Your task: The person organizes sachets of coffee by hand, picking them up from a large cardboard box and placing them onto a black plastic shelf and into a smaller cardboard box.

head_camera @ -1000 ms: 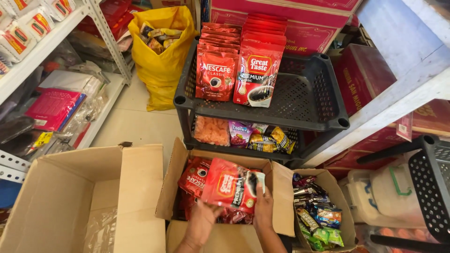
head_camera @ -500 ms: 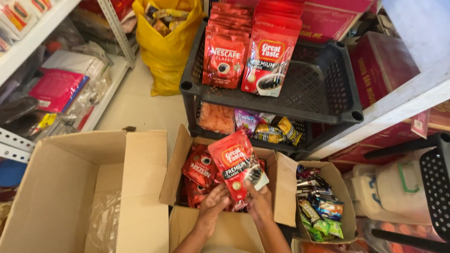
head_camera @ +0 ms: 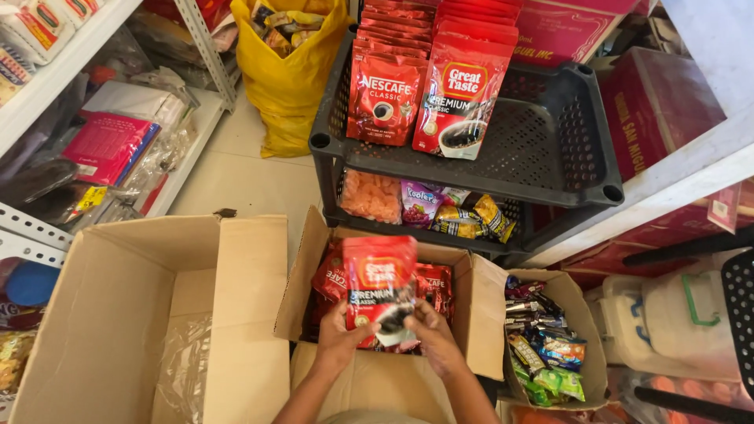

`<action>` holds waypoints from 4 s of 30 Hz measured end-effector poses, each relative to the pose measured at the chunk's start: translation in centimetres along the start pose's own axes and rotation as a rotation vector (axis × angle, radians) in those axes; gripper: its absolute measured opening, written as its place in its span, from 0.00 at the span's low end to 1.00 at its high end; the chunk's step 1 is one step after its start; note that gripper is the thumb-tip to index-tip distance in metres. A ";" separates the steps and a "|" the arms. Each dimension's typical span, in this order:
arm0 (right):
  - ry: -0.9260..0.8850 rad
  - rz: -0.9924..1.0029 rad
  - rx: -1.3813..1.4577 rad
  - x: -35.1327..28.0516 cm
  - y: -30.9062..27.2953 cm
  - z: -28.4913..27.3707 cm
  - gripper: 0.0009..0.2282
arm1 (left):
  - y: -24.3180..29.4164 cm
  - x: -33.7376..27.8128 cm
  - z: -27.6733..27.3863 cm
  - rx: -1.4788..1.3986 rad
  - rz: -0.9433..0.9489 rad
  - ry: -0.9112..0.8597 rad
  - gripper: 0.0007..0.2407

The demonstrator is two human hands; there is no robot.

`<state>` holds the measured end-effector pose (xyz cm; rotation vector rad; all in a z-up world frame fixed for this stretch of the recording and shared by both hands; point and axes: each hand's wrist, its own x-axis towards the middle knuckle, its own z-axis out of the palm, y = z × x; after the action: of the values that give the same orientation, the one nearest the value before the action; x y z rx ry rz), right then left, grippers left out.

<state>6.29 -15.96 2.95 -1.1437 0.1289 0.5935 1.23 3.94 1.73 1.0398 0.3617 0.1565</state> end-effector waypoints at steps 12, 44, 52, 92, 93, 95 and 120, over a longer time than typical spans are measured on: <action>0.137 -0.035 0.060 0.0 1.6 0.4 0.14 | 4.1 -3.1 1.5 0.401 -0.083 -0.225 0.24; 0.268 -0.214 0.310 0.1 -1.4 -0.9 0.19 | 2.3 -1.0 1.8 0.464 -0.308 -0.360 0.13; 0.101 -0.185 -0.213 -0.2 -0.5 -1.8 0.26 | 1.5 0.4 1.8 0.428 -0.204 -0.317 0.15; -0.004 -0.005 -0.334 -2.0 -4.3 1.1 0.18 | 5.5 -0.4 2.3 0.517 -0.044 -0.289 0.13; -0.007 -0.002 -0.335 -1.8 -4.0 0.8 0.18 | 5.4 -0.3 2.2 0.517 -0.045 -0.284 0.13; 0.027 -0.037 -0.365 -1.3 -3.2 0.2 0.18 | 4.9 -0.2 1.8 0.404 -0.082 -0.282 0.14; 0.181 -0.802 -0.790 9.6 -34.5 1.9 0.05 | 25.8 23.2 19.2 0.526 0.428 -0.545 0.08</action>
<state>31.43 -20.30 28.19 -1.8605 -0.4376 -0.2189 30.93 8.16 27.61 1.6185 -0.3422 0.1562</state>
